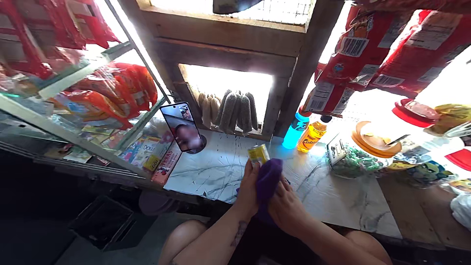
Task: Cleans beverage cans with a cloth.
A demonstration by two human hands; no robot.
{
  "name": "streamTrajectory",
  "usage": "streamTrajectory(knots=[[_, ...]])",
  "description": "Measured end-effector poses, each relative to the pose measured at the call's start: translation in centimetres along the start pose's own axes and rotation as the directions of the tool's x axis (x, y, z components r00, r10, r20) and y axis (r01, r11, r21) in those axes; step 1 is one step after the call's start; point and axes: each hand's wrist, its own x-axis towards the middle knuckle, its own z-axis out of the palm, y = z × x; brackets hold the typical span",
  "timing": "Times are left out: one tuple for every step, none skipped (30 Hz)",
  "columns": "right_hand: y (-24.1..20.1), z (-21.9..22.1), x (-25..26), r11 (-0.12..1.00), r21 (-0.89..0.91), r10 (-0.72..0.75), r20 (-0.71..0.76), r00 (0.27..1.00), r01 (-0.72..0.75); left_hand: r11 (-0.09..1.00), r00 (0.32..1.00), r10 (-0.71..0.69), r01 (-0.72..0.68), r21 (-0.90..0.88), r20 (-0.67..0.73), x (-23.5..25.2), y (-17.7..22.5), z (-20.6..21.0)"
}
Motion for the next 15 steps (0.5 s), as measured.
streamTrajectory(knots=[[0.0,0.4,-0.2,1.0,-0.012,-0.016,0.025,1.0,0.016,1.0,1.0,-0.012,0.012,-0.014,-0.029,0.3,0.2,-0.3],[0.1,0.7,-0.3,1.0,-0.002,-0.014,0.036,0.999,0.014,1.0,0.999,-0.012,0.011,-0.02,-0.032,0.4,0.2,-0.6],[0.3,0.8,-0.5,0.999,0.033,0.007,0.037,0.999,-0.009,1.0,1.0,-0.004,0.004,-0.016,-0.001,0.4,0.2,-0.7],[0.6,0.6,-0.5,0.996,0.075,0.045,0.029,0.999,-0.047,1.0,0.998,0.018,-0.018,0.003,0.067,0.2,0.0,-0.7],[0.9,0.3,-0.3,0.988,0.123,0.093,0.019,0.995,-0.095,0.999,0.988,0.046,-0.05,0.02,0.151,0.0,-0.3,-0.6],[1.2,-0.2,-0.1,0.975,0.167,0.149,-0.004,0.989,-0.146,0.996,0.969,0.074,-0.085,0.038,0.236,-0.1,-0.6,-0.5],[1.5,-0.5,0.1,0.961,0.199,0.206,-0.043,0.978,-0.194,0.989,0.944,0.098,-0.127,0.073,0.314,-0.3,-1.0,-0.4],[2.0,-0.9,0.3,0.947,0.217,0.262,-0.087,0.961,-0.238,0.978,0.916,0.118,-0.174,0.112,0.384,-0.4,-1.3,-0.4],[2.4,-1.2,0.5,0.923,0.253,0.325,-0.112,0.939,-0.289,0.958,0.88,0.143,-0.238,0.16,0.453,-0.4,-1.7,-0.4],[2.9,-1.6,0.7,0.882,0.319,0.399,-0.115,0.91,-0.346,0.928,0.84,0.171,-0.314,0.203,0.515,-0.3,-1.9,-0.4],[3.3,-2.2,1.0,0.814,0.417,0.481,-0.095,0.871,-0.404,0.899,0.808,0.198,-0.375,0.226,0.556,-0.2,-2.2,-0.4],[3.5,-3.1,1.4,0.692,0.552,0.576,-0.033,0.817,-0.465,0.879,0.784,0.218,-0.417,0.232,0.582,-0.1,-2.4,-0.3],[3.6,-4.0,1.8,0.511,0.697,0.66,0.056,0.749,-0.503,0.853,0.76,0.238,-0.461,0.244,0.605,0.0,-2.4,-0.3],[3.8,-4.8,2.2,0.317,0.805,0.719,0.14,0.681,-0.501,0.807,0.733,0.254,-0.52,0.279,0.631,0.2,-2.3,-0.2],[4.0,-5.4,2.5,0.154,0.872,0.742,0.208,0.637,-0.464,0.745,0.706,0.27,-0.584,0.323,0.654,0.3,-2.2,-0.2]])
